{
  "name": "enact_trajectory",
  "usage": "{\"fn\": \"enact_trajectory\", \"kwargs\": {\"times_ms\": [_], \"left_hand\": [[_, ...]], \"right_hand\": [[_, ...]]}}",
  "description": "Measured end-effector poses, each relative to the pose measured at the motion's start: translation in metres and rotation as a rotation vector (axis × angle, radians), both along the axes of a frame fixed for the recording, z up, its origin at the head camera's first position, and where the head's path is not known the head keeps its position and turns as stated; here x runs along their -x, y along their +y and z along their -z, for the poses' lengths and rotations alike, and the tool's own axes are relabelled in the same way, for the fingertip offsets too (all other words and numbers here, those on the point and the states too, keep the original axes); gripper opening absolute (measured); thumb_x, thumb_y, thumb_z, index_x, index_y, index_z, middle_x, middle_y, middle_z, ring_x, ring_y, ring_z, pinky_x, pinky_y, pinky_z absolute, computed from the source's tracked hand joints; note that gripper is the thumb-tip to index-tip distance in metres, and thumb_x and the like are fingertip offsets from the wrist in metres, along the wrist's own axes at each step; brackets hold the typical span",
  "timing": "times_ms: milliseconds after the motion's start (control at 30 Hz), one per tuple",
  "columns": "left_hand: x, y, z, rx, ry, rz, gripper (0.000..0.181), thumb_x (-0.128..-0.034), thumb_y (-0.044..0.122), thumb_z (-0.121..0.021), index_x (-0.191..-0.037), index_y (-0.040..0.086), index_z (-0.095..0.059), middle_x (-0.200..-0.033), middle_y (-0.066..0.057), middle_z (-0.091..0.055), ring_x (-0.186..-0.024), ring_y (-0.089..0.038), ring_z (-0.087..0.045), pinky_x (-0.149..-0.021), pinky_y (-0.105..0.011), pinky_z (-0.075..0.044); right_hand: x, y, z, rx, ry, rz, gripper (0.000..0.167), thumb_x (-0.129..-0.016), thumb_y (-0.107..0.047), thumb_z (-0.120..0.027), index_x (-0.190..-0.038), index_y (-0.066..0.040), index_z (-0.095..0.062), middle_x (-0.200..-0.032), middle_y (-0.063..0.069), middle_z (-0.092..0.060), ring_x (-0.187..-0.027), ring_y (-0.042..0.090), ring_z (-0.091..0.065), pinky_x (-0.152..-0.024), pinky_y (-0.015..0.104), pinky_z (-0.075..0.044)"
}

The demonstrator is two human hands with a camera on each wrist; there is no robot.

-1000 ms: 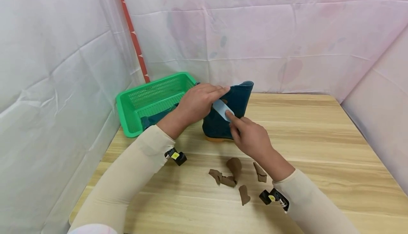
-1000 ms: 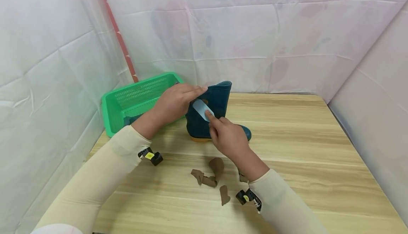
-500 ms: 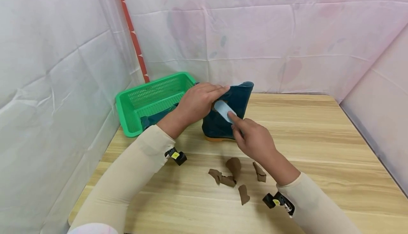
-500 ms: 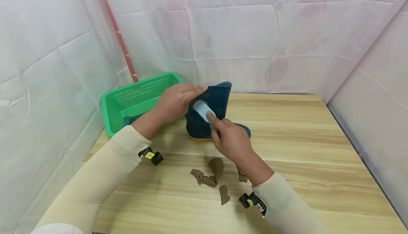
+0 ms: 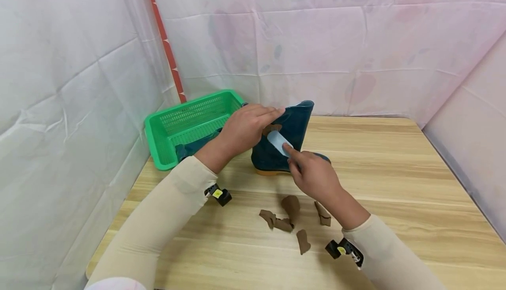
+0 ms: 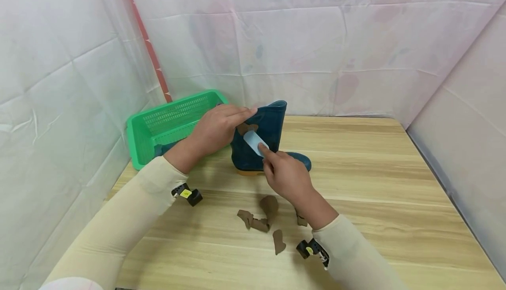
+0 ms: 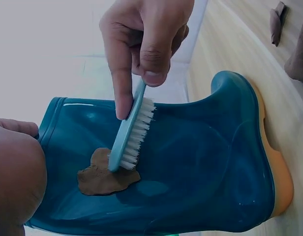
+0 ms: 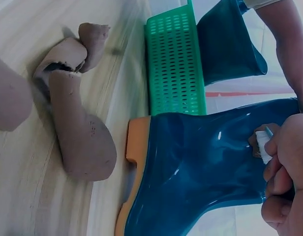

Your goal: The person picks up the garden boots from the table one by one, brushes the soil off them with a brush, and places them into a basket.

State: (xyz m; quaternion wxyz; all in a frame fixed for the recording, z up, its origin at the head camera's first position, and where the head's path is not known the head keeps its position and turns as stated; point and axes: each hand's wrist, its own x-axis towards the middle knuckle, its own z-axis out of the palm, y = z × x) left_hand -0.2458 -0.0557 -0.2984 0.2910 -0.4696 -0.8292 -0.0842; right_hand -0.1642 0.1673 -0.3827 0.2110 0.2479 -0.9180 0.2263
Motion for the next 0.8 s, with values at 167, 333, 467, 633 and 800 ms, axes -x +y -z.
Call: {"fn": "enact_trajectory", "kwargs": {"times_ms": [167,333,467,633,800], "left_hand": [[-0.001,0.0,0.0,-0.005,0.0,0.002,0.045,-0.0976,0.001,-0.068,-0.142,0.01,-0.063,-0.131,-0.006,-0.069,-0.118,-0.022,-0.065,-0.102,-0.035,-0.051],[-0.002,-0.002,-0.001,-0.01,-0.007,-0.001,0.051,-0.093,0.0,-0.074,-0.142,0.01,-0.063,-0.133,-0.006,-0.068,-0.119,-0.023,-0.065,-0.102,-0.036,-0.05],[-0.004,-0.002,0.0,-0.016,-0.01,0.006,0.049,-0.094,-0.004,-0.07,-0.141,0.009,-0.064,-0.13,-0.006,-0.069,-0.119,-0.022,-0.065,-0.101,-0.036,-0.051],[-0.004,-0.001,0.0,-0.008,-0.016,0.026,0.047,-0.0978,-0.008,-0.061,-0.141,0.009,-0.063,-0.128,-0.006,-0.071,-0.119,-0.021,-0.065,-0.102,-0.034,-0.05],[-0.004,-0.001,0.001,0.006,-0.006,0.002,0.047,-0.0976,-0.005,-0.064,-0.142,0.01,-0.062,-0.13,-0.006,-0.07,-0.118,-0.021,-0.065,-0.102,-0.034,-0.051]], "right_hand": [[-0.002,0.0,-0.001,0.054,0.099,-0.032,0.046,-0.099,-0.011,-0.066,-0.145,-0.011,-0.06,-0.067,-0.003,-0.052,-0.049,0.007,-0.033,-0.042,0.026,-0.032],[0.003,-0.006,-0.006,0.103,0.211,-0.043,0.052,-0.095,-0.004,-0.07,-0.145,-0.01,-0.06,-0.076,0.006,-0.061,-0.051,0.008,-0.033,-0.043,0.026,-0.032],[0.006,-0.01,-0.004,0.062,0.132,-0.024,0.049,-0.099,-0.009,-0.067,-0.147,-0.013,-0.058,-0.069,0.001,-0.052,-0.05,0.008,-0.033,-0.042,0.027,-0.032],[0.006,-0.01,0.001,0.011,0.036,-0.018,0.046,-0.102,-0.015,-0.063,-0.148,-0.012,-0.058,-0.064,-0.004,-0.044,-0.045,0.008,-0.032,-0.04,0.027,-0.031],[0.002,-0.008,0.002,-0.015,-0.011,-0.035,0.045,-0.102,-0.017,-0.062,-0.148,-0.013,-0.058,-0.063,-0.008,-0.043,-0.049,0.007,-0.034,-0.042,0.027,-0.032]]}}
